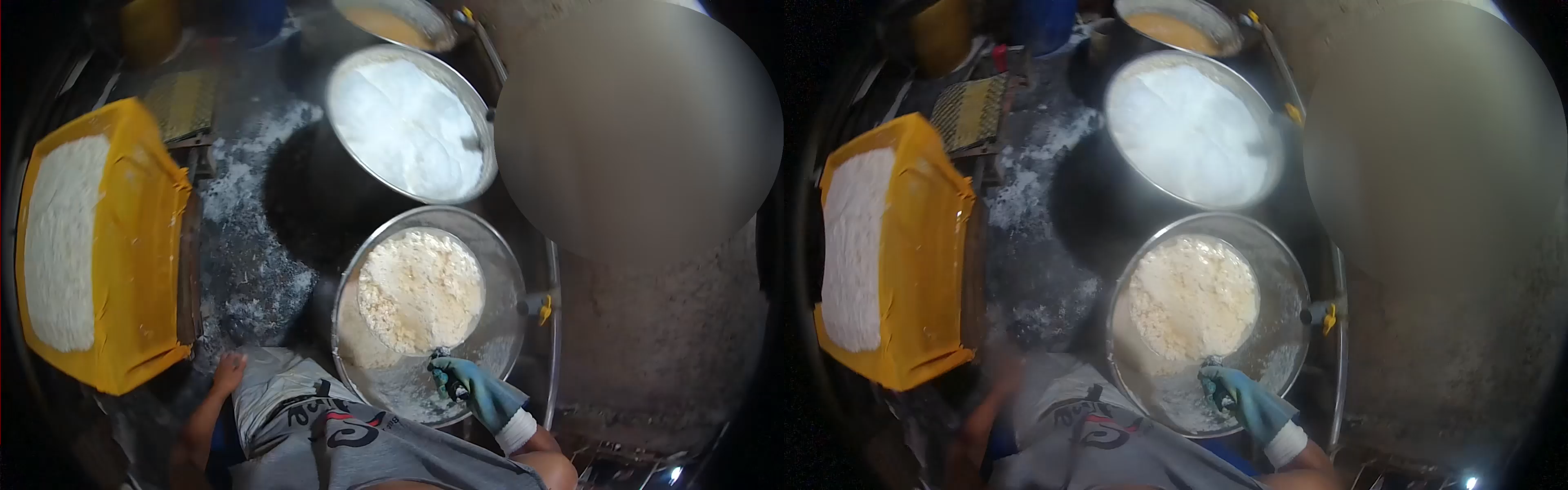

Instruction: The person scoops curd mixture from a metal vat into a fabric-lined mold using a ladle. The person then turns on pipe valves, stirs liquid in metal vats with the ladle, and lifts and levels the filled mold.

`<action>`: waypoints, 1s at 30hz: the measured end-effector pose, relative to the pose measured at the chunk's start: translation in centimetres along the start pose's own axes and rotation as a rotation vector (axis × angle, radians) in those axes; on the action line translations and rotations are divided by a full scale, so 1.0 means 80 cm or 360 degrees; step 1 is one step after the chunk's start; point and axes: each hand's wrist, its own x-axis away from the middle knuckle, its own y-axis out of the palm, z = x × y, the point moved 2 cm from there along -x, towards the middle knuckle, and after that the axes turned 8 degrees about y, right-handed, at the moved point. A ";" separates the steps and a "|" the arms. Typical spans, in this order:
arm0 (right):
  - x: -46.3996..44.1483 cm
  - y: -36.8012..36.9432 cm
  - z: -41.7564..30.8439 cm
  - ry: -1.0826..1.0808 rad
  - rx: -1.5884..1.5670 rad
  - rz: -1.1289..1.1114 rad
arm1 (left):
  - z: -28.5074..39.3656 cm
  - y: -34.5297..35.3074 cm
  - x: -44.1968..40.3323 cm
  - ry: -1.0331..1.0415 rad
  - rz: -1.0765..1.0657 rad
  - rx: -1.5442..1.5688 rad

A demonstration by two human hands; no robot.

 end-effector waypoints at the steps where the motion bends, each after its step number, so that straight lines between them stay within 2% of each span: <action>1: 0.001 0.003 -0.001 -0.0021 0.0066 0.0011 | -0.021 0.012 0.026 -0.0067 0.0103 0.0140; 3: 0.006 0.021 -0.004 0.0165 -0.0077 -0.0180 | -0.021 0.005 0.062 -0.0175 0.0229 0.0235; 5: 0.023 0.071 -0.005 0.0174 -0.0117 -0.0242 | -0.048 0.012 0.093 -0.0337 0.0394 0.0332; 6: 0.038 0.097 -0.009 0.0172 -0.0092 -0.0254 | -0.071 0.026 0.089 -0.0345 0.0555 0.0649; 8: 0.070 0.148 -0.021 0.0179 0.0017 -0.0243 | -0.074 0.024 0.108 -0.0488 0.1099 0.2045; 10: 0.099 0.205 -0.037 0.0186 0.0134 -0.0255 | -0.039 -0.048 0.126 -0.0673 0.1249 0.1934; 11: 0.114 0.237 -0.045 0.0189 0.0205 -0.0260 | -0.020 -0.080 0.135 -0.0633 0.1463 0.1898; 13: 0.139 0.300 -0.054 0.0203 0.0308 -0.0306 | 0.038 -0.171 0.160 -0.0306 0.1912 0.1629; 15: 0.163 0.363 -0.059 0.0221 0.0387 -0.0385 | 0.083 -0.244 0.186 -0.0081 0.2151 0.1429; 18: 0.198 0.471 -0.052 0.0342 0.0319 -0.0686 | 0.106 -0.282 0.190 -0.0071 0.2136 0.1506; 19: 0.202 0.506 -0.054 0.0353 0.0360 -0.0680 | 0.102 -0.276 0.177 -0.0005 0.2062 0.1799; 21: 0.205 0.568 -0.053 0.0392 0.0401 -0.0791 | 0.107 -0.280 0.165 0.0073 0.1992 0.2081; 23: 0.199 0.622 -0.054 0.0311 0.0457 -0.0766 | 0.121 -0.285 0.155 -0.0199 0.1741 0.2365; 25: 0.183 0.659 -0.057 0.0224 0.0496 -0.0757 | 0.127 -0.299 0.173 -0.0322 0.1574 0.2396; 26: 0.164 0.677 -0.065 0.0202 0.0598 -0.0811 | 0.132 -0.314 0.186 -0.0239 0.1514 0.2370; 30: 0.100 0.733 -0.085 0.0298 0.0707 -0.0940 | 0.141 -0.307 0.177 -0.0279 0.1573 0.2354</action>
